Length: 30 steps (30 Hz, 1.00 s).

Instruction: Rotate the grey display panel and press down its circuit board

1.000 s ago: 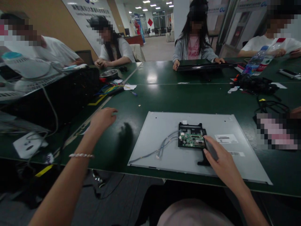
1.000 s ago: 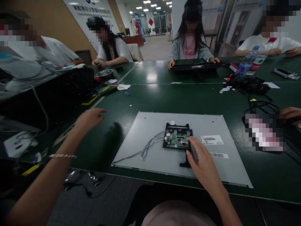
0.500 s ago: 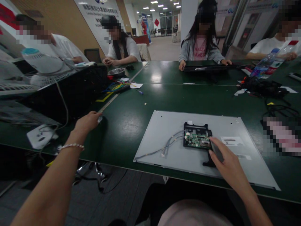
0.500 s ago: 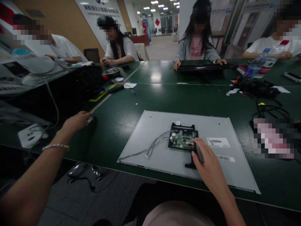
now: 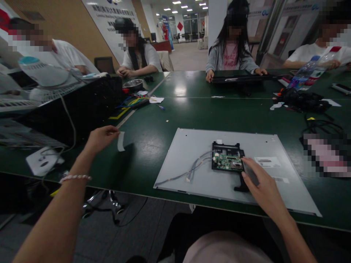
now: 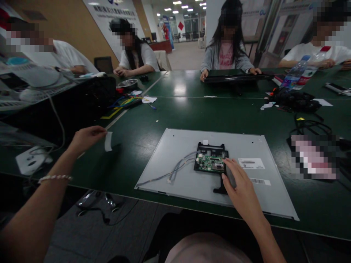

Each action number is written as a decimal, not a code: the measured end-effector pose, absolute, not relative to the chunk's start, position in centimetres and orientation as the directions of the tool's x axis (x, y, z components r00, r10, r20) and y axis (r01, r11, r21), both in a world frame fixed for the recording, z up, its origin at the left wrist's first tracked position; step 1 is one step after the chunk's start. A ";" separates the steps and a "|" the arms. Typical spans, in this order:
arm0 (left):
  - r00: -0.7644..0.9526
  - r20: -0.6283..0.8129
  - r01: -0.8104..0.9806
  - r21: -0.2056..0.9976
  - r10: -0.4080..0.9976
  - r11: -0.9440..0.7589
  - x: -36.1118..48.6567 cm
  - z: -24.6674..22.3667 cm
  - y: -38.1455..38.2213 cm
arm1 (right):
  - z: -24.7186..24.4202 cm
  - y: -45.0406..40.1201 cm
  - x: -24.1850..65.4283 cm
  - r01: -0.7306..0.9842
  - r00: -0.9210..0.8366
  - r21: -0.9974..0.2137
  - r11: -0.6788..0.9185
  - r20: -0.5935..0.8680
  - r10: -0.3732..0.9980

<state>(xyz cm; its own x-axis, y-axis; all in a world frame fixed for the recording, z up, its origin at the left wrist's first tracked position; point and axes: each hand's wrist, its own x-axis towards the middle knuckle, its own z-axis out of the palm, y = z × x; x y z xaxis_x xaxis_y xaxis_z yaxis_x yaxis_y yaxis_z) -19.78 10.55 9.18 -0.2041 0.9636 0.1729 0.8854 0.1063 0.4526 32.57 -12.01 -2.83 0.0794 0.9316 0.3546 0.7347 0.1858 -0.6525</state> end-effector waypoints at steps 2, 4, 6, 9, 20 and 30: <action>-0.186 0.167 0.769 0.639 0.968 0.037 -17.3 9.5 9.9 | -2.5 -12.1 32.6 0.741 0.102 -0.647 0.180 0.374 0.922; -0.129 0.169 0.578 0.813 0.977 -0.065 -13.8 9.6 8.5 | -2.2 -12.2 32.5 0.750 0.114 -0.634 0.187 0.402 0.909; -0.101 0.140 0.429 0.900 0.985 -0.084 -9.7 9.1 6.3 | -2.0 -12.2 32.5 0.759 0.107 -0.618 0.203 0.427 0.898; -0.046 0.034 0.231 0.973 0.998 -0.022 -3.6 7.5 2.6 | -1.5 -12.2 32.4 0.768 0.083 -0.599 0.227 0.444 0.892; -0.079 -0.061 0.149 0.986 0.995 0.072 4.1 2.3 -2.4 | 0.5 -11.6 28.9 0.722 -0.139 -0.585 0.370 0.401 0.905; -0.103 0.050 0.415 0.910 0.993 -0.003 5.1 1.0 -3.1 | 0.7 -9.8 25.4 0.718 -0.427 -0.441 0.538 0.330 0.842</action>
<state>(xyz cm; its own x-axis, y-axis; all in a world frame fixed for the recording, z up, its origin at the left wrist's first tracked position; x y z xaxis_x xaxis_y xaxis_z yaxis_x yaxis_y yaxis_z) 5.10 -3.12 0.96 -0.1030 0.9934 0.0503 0.4145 -0.0031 0.9100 25.38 -9.84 0.75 -0.4272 0.8417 0.3303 0.7183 0.5378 -0.4414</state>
